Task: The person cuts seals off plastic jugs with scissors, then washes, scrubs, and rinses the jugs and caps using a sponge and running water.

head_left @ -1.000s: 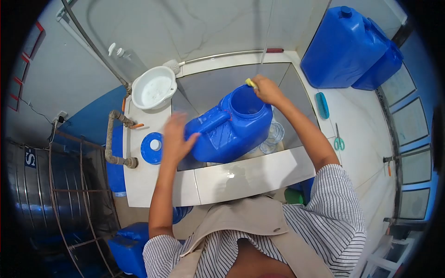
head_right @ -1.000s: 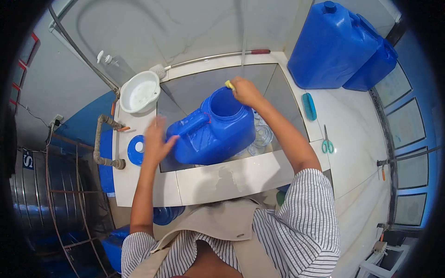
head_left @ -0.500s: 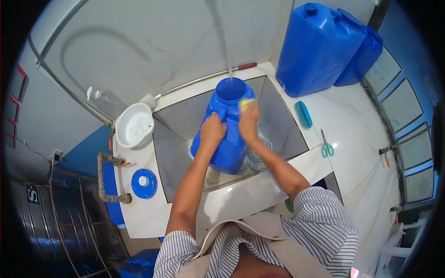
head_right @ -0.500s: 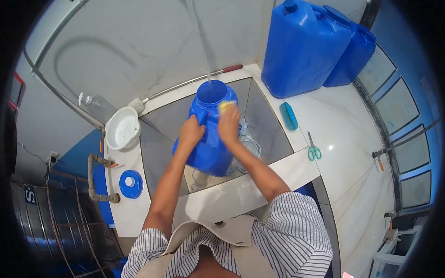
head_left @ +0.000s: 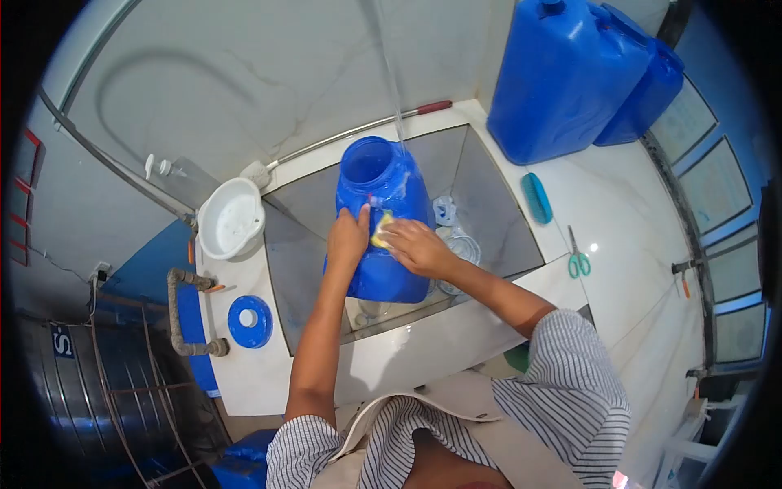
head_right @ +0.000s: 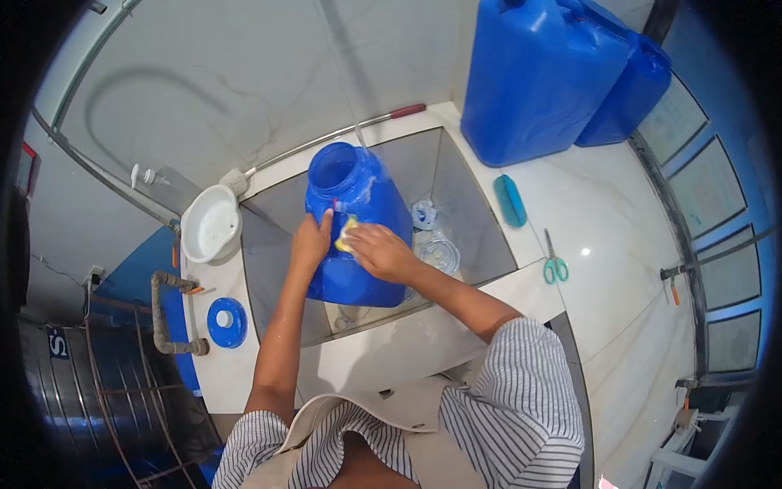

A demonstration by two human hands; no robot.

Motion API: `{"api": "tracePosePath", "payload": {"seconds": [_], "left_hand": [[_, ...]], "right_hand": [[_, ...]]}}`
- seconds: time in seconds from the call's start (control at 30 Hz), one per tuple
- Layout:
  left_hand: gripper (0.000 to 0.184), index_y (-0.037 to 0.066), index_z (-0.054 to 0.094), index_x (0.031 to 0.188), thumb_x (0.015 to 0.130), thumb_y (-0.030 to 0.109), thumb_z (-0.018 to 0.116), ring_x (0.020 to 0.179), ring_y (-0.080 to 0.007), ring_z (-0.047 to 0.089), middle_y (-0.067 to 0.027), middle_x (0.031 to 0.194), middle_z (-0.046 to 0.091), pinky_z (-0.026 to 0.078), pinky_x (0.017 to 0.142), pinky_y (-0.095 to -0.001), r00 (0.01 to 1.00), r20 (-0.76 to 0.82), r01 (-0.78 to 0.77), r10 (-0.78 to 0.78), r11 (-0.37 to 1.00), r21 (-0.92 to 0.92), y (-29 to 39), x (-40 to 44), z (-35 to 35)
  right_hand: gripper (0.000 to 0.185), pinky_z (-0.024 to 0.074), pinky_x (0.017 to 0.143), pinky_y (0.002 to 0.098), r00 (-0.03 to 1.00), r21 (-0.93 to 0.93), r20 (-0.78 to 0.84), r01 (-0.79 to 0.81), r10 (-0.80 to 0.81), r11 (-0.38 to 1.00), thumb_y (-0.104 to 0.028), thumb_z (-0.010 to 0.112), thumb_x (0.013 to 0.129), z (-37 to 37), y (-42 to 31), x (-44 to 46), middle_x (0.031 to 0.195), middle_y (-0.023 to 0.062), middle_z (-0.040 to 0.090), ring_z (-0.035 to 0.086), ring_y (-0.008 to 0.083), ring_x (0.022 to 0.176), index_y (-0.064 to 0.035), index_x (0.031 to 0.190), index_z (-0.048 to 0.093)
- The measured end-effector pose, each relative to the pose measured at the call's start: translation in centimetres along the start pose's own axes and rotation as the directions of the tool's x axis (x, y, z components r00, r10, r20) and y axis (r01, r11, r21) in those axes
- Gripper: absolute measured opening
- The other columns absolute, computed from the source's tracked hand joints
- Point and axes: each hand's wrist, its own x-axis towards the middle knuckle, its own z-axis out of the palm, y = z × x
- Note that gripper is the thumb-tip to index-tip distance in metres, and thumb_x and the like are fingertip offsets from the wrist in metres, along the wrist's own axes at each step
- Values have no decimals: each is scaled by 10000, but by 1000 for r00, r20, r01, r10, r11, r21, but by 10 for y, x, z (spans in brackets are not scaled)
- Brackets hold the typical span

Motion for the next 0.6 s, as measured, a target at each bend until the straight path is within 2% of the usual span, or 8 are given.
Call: {"api": "tracePosePath", "payload": {"seconds": [0.1,0.17,0.2,0.23,0.33,0.47,0.53,0.6], "left_hand": [[554,-98,549,903,903,443,429,843,-474,578,-337,875,590,450,759,-497,991,-33,129,-131,989,-68,-29,-13,-8],[551,-89,557,916,904,446,427,861,-476,571,-335,892,589,444,772,-497,987,-50,146,-151,984,-103,-39,-23,-5],[548,-80,564,930,905,450,425,879,-478,565,-334,909,589,438,785,-497,985,-74,144,-155,981,-133,-47,-27,-5],[548,-80,564,930,905,450,425,879,-478,565,-334,909,589,438,785,-497,983,-79,156,-168,979,-130,-57,-27,-7],[583,-84,563,923,905,482,425,771,-421,619,-287,821,617,475,696,-464,922,-79,353,-380,906,-233,-128,-28,1],[578,-73,534,799,902,488,443,403,-205,517,-122,548,520,417,392,-332,793,0,538,-610,699,-471,-158,-42,1],[571,-66,525,784,902,487,446,406,-204,516,-116,541,513,417,392,-330,782,7,547,-623,682,-485,-170,-46,1],[565,-58,516,769,902,486,450,409,-204,515,-110,535,507,417,392,-328,774,23,559,-632,667,-493,-171,-44,2]], "right_hand": [[301,370,929,438,1000,114,15,-23,21,993,-127,515,775,13,-10,4,1136,152,542,499,327,1056,-43,1060,562],[283,382,921,440,830,235,551,-53,-88,970,-152,519,803,36,-9,52,1132,144,557,510,323,1046,-41,1057,574],[272,389,905,430,788,202,606,-21,-108,979,-150,529,804,56,-14,68,1087,137,575,521,320,1014,-44,1049,584],[272,389,905,430,784,213,609,-14,-122,977,-150,529,804,60,-11,64,1087,137,575,521,320,1014,-44,1049,584],[284,382,890,432,947,183,27,311,-321,933,-113,532,767,59,-18,14,1059,157,553,515,308,980,-8,1030,556],[292,378,891,435,885,406,266,258,-383,877,-103,535,765,99,-17,-41,1064,162,537,509,298,980,6,1037,538],[204,384,829,447,899,178,207,353,-386,919,-71,527,733,130,-16,3,963,178,551,514,315,900,3,921,561],[102,377,750,450,995,135,46,-93,87,986,-39,509,697,165,27,61,850,184,550,505,330,812,-25,786,557]]}}
